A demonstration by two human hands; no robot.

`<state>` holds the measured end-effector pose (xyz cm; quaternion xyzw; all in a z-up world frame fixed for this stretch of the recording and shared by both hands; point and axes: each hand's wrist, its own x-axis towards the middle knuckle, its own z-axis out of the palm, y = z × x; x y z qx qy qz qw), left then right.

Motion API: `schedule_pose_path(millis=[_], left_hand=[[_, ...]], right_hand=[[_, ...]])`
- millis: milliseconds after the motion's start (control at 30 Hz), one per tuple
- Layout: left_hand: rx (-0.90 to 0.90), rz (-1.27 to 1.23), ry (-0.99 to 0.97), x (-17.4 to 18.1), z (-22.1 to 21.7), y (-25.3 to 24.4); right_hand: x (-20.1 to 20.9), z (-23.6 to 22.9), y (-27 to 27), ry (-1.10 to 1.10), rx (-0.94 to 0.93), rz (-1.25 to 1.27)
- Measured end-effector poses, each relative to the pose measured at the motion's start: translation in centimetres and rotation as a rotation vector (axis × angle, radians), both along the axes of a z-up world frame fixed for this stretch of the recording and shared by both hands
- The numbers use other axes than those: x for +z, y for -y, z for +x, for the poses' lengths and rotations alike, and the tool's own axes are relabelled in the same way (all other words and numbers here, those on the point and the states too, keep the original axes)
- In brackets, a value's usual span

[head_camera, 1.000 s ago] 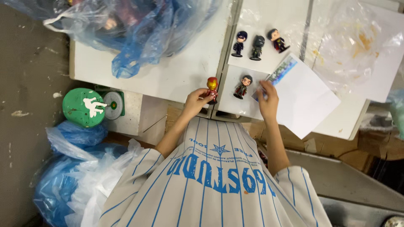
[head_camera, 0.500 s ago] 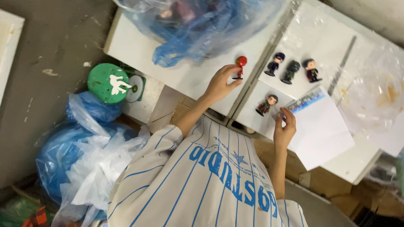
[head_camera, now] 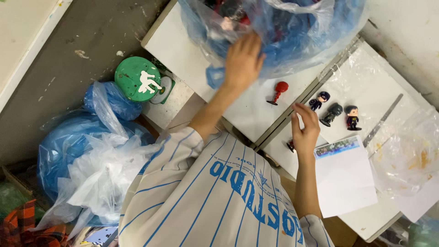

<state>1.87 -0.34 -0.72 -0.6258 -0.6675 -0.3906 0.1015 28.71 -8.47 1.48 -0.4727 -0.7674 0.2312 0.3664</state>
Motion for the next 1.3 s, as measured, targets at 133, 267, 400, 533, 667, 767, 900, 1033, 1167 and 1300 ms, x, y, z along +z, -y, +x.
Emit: schedule_pose_path(millis=[133,267,400,533,667,767,900,1033,1167,1300], left_hand=[[-0.001,-0.062,0.012,-0.3,2.9,1.3],[0.009,0.010,0.006,-1.0,3.2,1.0],[-0.074,0.137,0.004,-1.7,2.0,0.5],[-0.170,-0.055,0.278,-0.1,-1.2,1.3],[-0.159,0.049,0.516,0.9,-5.1,1.3],[0.027,0.139,0.443,1.0,-7.5,0.0],[-0.135,0.122,0.123,1.6,-10.8,-2.7],[-0.154,0.030,-0.197,1.7,-12.5,-6.1],[-0.200,0.065,-0.202,0.4,-13.8,-6.7],[-0.122,0.094,0.009,-1.3,-15.0,-6.5]], right_hand=[[4.7,-5.8,-3.1,-0.025,0.250,0.205],[6.6,-11.7,-7.8,0.079,0.510,0.221],[4.4,-17.3,-14.7,0.176,0.590,0.303],[1.5,-18.7,-19.5,0.128,0.331,0.159],[-0.7,-17.4,-21.7,0.098,0.276,0.240],[-2.0,-15.6,-23.6,0.096,0.309,0.217],[-2.7,-14.5,-24.0,0.059,0.381,0.192],[-1.4,-14.5,-22.3,-0.032,0.352,-0.026],[-0.2,-14.1,-20.8,0.021,0.374,0.147],[0.0,-14.6,-20.3,0.129,0.395,0.285]])
